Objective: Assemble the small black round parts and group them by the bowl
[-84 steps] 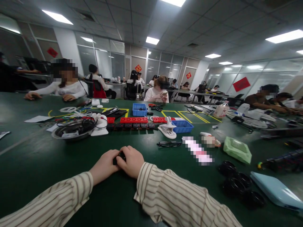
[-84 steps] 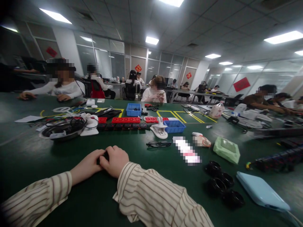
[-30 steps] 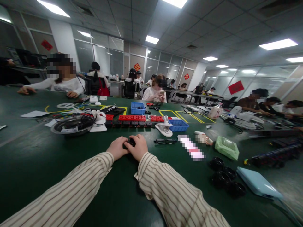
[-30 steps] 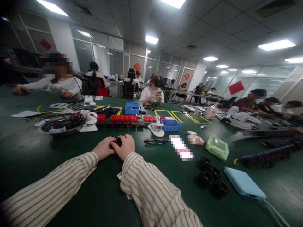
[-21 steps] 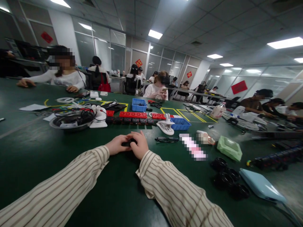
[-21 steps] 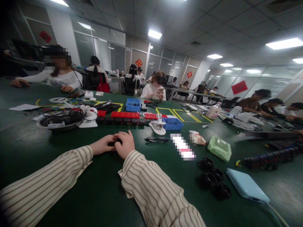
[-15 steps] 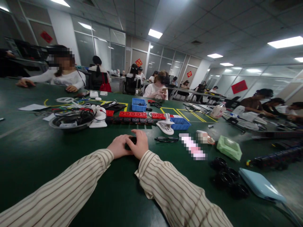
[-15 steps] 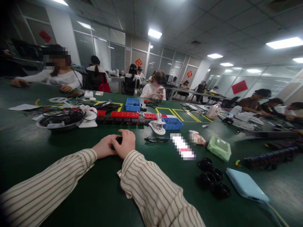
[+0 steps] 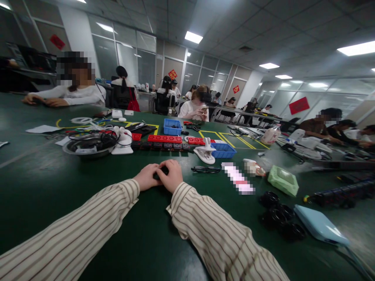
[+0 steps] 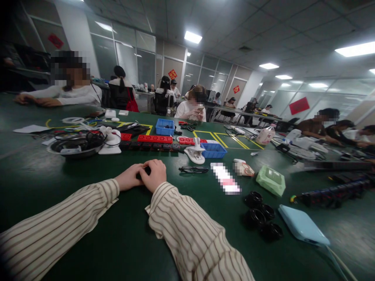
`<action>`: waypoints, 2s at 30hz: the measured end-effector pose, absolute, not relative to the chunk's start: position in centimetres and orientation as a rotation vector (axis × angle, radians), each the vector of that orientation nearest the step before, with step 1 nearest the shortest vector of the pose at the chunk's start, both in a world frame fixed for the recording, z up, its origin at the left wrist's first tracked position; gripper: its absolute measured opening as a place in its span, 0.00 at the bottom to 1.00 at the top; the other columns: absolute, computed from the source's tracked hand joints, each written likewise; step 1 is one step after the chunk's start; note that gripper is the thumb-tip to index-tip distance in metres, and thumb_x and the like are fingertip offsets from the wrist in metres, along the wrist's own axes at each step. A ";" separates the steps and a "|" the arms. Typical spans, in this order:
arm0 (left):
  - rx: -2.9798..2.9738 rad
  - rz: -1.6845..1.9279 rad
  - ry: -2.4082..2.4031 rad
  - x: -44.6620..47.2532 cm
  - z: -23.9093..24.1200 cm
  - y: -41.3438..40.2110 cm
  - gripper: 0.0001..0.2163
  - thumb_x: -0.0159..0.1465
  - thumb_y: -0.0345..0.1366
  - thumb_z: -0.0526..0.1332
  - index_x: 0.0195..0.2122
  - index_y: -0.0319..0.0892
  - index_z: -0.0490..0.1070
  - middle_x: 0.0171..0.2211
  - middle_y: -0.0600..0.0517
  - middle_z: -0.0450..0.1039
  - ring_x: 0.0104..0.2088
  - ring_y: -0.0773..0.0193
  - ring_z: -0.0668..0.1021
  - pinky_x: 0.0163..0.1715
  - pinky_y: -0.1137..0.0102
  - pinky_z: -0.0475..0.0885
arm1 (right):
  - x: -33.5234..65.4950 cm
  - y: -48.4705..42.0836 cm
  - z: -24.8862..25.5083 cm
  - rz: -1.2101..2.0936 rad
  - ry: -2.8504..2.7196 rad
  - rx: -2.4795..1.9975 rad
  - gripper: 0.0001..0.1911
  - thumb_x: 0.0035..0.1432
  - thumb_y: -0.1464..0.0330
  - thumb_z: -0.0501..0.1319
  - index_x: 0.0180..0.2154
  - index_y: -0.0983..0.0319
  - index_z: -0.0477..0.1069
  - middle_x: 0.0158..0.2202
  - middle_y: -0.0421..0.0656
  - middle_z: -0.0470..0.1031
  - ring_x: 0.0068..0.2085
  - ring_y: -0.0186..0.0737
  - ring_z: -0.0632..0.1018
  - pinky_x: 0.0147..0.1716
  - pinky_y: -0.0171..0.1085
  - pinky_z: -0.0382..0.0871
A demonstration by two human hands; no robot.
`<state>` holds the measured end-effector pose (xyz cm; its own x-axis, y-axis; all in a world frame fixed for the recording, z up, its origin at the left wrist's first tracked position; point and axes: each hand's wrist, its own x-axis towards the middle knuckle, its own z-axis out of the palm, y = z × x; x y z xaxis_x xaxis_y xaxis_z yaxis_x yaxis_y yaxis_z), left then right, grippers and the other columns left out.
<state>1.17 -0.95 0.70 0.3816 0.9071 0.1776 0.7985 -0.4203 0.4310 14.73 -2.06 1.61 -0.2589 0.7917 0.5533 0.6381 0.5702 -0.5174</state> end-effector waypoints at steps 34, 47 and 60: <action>2.550 0.509 1.385 -0.1 -0.2 0.5 0.17 0.50 0.43 0.61 0.39 0.41 0.70 0.47 0.47 0.66 0.48 0.54 0.67 0.50 0.63 0.61 | 15.6 -2.4 2.0 0.370 -2.096 -0.966 0.19 0.49 0.77 0.52 0.45 0.61 0.62 0.41 0.41 0.70 0.44 0.37 0.69 0.49 0.40 0.60; 2.457 0.682 1.702 1.4 0.4 -1.0 0.18 0.46 0.40 0.63 0.37 0.40 0.67 0.37 0.47 0.69 0.40 0.55 0.71 0.42 0.65 0.65 | 14.7 -2.1 1.0 0.136 -1.925 -1.296 0.17 0.46 0.60 0.61 0.38 0.61 0.65 0.37 0.45 0.65 0.41 0.42 0.68 0.42 0.42 0.62; 2.432 0.688 1.360 0.1 0.2 -0.4 0.15 0.47 0.42 0.63 0.34 0.41 0.71 0.40 0.49 0.70 0.44 0.56 0.70 0.46 0.65 0.64 | 15.6 -2.2 1.6 0.347 -2.080 -0.991 0.19 0.47 0.75 0.52 0.42 0.61 0.69 0.43 0.42 0.72 0.49 0.40 0.68 0.54 0.46 0.51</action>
